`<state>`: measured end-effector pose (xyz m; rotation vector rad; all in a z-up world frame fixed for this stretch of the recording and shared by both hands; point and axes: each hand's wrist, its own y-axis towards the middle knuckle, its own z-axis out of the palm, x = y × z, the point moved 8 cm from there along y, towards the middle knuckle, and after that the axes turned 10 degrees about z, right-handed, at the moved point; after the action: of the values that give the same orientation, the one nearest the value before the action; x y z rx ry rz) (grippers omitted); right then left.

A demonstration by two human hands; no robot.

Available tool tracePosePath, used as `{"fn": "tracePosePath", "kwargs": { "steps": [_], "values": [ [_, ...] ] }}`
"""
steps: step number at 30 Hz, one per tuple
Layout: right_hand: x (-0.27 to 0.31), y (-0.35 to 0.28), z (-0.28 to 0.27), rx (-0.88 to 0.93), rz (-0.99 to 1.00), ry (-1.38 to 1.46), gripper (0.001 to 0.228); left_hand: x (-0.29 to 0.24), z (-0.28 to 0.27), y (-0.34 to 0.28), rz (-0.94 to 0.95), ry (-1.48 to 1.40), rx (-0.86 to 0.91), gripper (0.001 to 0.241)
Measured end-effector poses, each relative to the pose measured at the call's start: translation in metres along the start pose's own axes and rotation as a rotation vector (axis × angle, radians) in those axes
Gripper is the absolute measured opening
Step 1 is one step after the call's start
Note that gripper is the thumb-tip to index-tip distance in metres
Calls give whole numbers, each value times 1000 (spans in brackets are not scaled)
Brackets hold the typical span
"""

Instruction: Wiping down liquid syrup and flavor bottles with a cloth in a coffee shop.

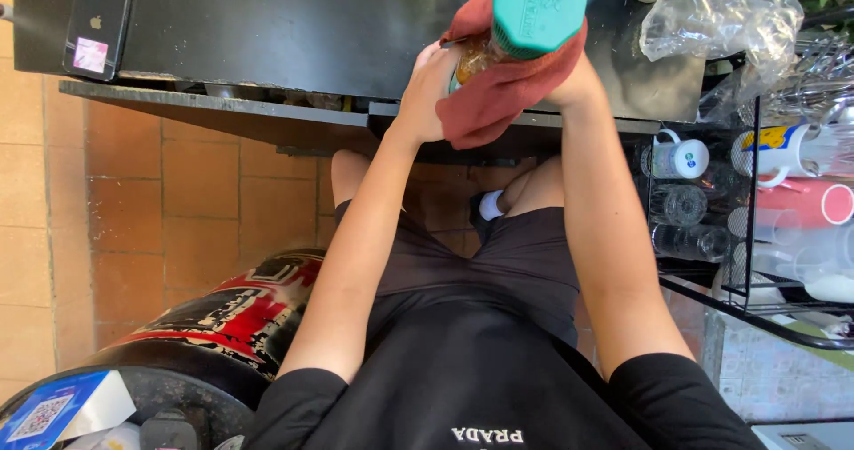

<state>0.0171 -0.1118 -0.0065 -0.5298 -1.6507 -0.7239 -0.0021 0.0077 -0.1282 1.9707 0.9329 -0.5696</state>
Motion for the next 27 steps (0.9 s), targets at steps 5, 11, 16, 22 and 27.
{"fn": "tracePosePath", "kwargs": {
  "steps": [5, 11, 16, 22, 27],
  "values": [
    [2, -24, -5, -455, 22, -250, 25, -24, -12, 7, -16, -143, -6, 66],
    [-173, -93, -33, -1025, 68, -284, 58, -11, -2, -2, -167, -32, -46, 59],
    [-159, -85, 0, -960, 140, -391, 58, 6, 27, -12, -256, 205, -19, 34],
    [-148, -85, 5, -953, 40, -47, 67, -16, 6, -1, -255, 22, -146, 50],
    [-150, -95, 1, -955, 12, 274, 72, -14, 13, -4, -180, 148, -116, 56]
  ]
}}
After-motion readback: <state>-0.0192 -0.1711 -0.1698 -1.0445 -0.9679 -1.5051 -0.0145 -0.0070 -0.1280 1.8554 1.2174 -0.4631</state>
